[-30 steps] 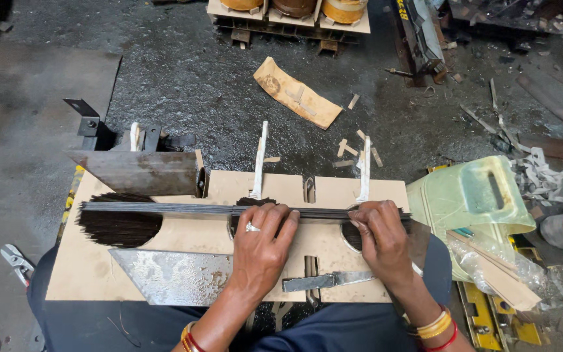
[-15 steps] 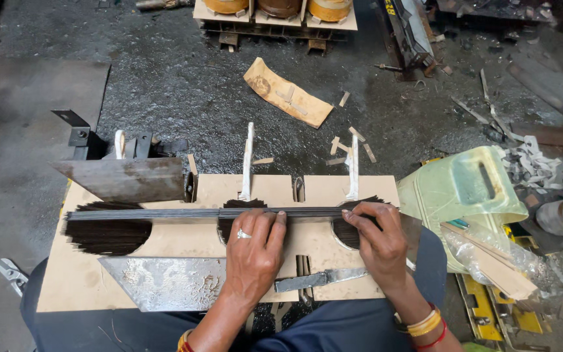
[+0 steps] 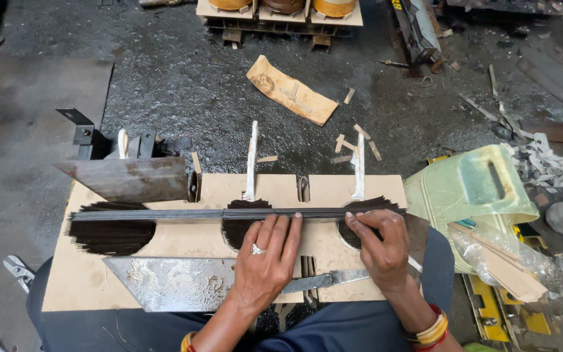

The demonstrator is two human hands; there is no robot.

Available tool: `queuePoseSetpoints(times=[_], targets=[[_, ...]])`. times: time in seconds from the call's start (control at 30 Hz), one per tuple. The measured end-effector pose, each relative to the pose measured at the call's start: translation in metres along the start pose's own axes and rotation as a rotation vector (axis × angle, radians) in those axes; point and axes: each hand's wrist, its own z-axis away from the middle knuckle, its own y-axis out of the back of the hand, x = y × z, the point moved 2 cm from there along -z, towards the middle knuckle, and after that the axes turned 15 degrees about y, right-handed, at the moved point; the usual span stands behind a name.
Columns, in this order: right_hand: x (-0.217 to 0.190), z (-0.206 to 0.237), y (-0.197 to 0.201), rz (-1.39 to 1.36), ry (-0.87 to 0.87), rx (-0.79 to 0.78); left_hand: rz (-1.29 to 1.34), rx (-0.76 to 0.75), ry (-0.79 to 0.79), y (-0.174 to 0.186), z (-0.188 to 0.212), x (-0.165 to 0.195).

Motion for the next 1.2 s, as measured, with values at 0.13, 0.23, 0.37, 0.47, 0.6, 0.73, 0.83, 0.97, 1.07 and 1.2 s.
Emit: queuePoseSetpoints(times=[0.13, 0.23, 0.37, 0.47, 0.6, 0.73, 0.83, 0.97, 1.07, 1.2], targets=[[0.004, -0.001, -0.007, 0.015, 0.006, -0.004, -0.008, 0.010, 0.007, -0.012, -0.002, -0.005], [0.009, -0.001, -0.012, 0.005, 0.021, 0.023, -0.002, 0.041, -0.006, -0.023, -0.006, -0.010], [0.011, 0.003, -0.020, 0.036, 0.048, 0.007, -0.003, 0.067, 0.013, -0.033, -0.005, -0.015], [0.008, 0.002, -0.022, 0.081, 0.051, 0.003, -0.031, 0.073, -0.003, -0.034, -0.005, -0.018], [-0.004, -0.008, -0.013, 0.108, -0.005, -0.068, -0.039, 0.045, 0.039, -0.015, -0.007, -0.017], [-0.038, -0.019, 0.004, 0.121, -0.064, -0.154, 0.147, -0.160, 0.137, 0.045, 0.008, -0.035], [-0.079, -0.022, 0.007, -0.031, -0.051, -0.145, 0.351, -0.289, 0.222, 0.098, 0.028, -0.069], [-0.127, -0.027, -0.015, -0.450, -0.060, -0.353, 0.129, -0.577, 0.199, 0.130, 0.048, -0.120], [-0.144, -0.036, -0.034, -0.451, -0.033, -0.457, 0.187, -0.671, 0.196, 0.132, 0.059, -0.134], [-0.152, -0.048, -0.049, -0.458, -0.016, -0.553, 0.208, -0.763, 0.246, 0.132, 0.067, -0.148]])
